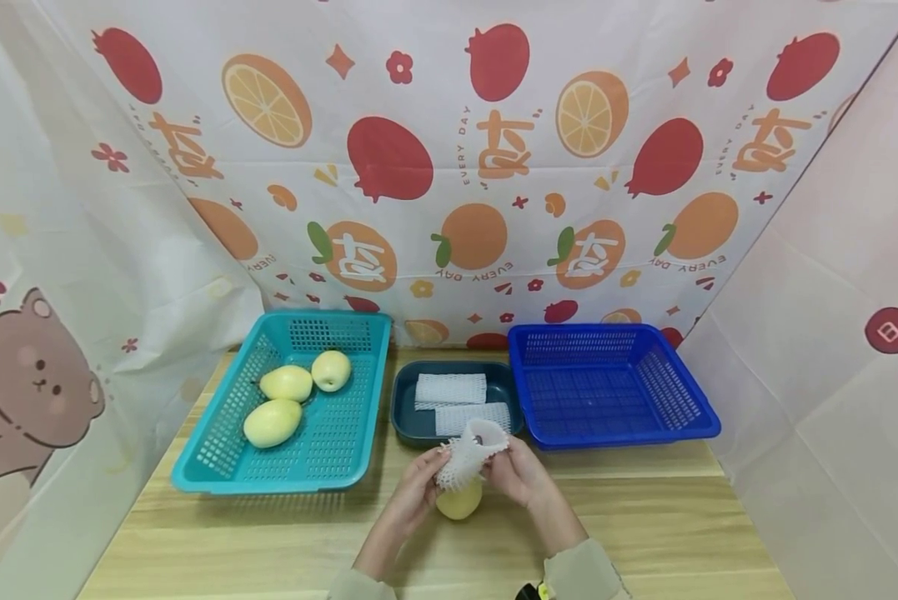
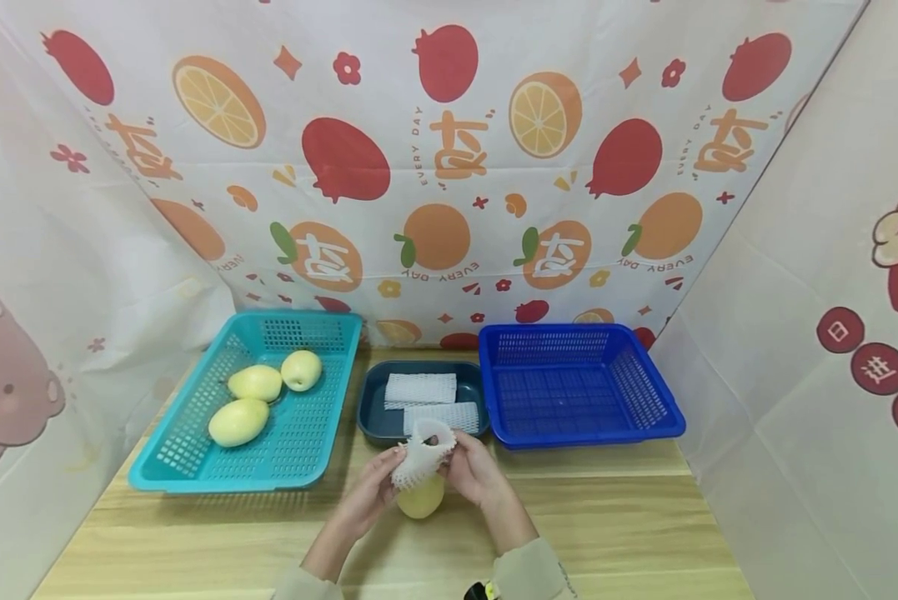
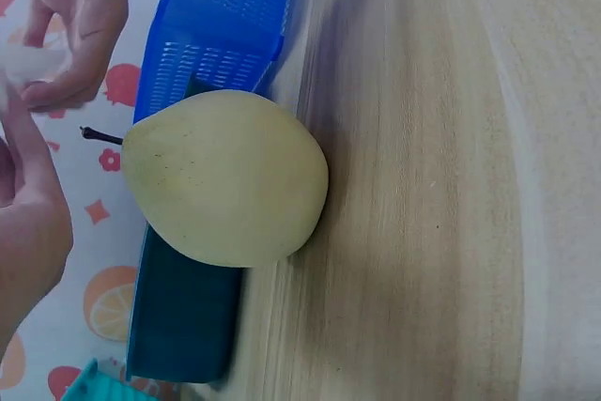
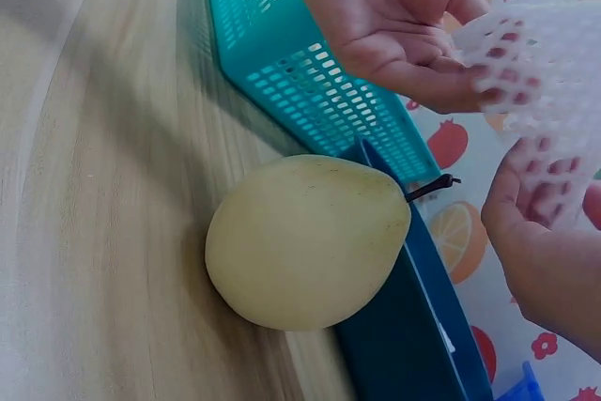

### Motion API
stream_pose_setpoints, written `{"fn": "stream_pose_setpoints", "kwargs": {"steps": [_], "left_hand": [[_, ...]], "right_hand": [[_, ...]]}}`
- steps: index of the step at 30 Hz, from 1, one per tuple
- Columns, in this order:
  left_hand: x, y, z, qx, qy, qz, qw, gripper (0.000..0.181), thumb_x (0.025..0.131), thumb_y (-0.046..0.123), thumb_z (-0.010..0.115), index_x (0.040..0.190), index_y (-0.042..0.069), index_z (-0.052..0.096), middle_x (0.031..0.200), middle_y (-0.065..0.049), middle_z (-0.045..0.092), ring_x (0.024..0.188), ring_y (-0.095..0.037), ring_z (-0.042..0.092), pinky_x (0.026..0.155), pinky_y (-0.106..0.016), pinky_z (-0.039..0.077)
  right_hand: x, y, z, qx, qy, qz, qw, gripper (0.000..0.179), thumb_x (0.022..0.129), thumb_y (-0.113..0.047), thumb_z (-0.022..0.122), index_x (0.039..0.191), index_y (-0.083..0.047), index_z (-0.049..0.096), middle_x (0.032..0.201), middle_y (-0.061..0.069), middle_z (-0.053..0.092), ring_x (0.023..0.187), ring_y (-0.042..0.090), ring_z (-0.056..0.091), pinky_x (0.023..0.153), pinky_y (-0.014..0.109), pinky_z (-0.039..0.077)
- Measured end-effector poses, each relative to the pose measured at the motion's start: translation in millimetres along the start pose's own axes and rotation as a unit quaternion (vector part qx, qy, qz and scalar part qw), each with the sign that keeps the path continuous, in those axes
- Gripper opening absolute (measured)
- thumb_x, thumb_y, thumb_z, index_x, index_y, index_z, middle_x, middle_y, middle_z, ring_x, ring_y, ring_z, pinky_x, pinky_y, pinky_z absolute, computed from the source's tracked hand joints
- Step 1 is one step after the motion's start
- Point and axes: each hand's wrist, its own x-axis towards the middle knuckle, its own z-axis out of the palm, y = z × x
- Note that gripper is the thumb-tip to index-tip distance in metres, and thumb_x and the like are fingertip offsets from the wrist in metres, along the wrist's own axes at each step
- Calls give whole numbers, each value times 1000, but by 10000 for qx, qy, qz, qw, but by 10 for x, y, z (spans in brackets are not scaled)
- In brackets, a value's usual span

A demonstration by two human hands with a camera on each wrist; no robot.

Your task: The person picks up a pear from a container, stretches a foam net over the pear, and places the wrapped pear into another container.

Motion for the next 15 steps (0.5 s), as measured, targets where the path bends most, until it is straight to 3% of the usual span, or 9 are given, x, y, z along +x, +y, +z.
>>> {"fn": "stream_pose_setpoints", "kwargs": {"steps": [3,6,10,15], "left_hand": [[32,-21,7,126,647,157,9977,15,97,16,47,103,4,54,95,-2,56,85,-9,55,71,-22,47],[50,-62,-7,463,1147,151,9922,20,96,20,49,103,3,55,87,-2,56,74,-8,54,59,-20,45],[38,-167,-46,1100,1737,114,9786,26,96,23,49,102,-1,56,77,0,53,62,-6,48,48,-19,38],[18,-329,-83,1750,2368,154,9556,33,95,21,51,108,-9,56,79,-2,57,67,-9,51,54,-22,42]], "right_hand": [[27,22,-13,-137,462,49,9988,39,100,-14,23,96,-15,61,94,-3,61,86,10,52,78,26,39],[46,92,-36,-796,1169,-58,9899,33,99,-12,29,90,-13,61,83,-3,59,75,8,52,67,24,41],[56,243,-107,-1897,2051,11,9602,18,96,-11,41,94,-8,58,71,-3,54,59,6,48,51,21,39],[42,384,-172,-2752,2678,204,9231,19,91,-13,47,101,0,57,67,-2,52,52,7,44,44,21,37]]}}
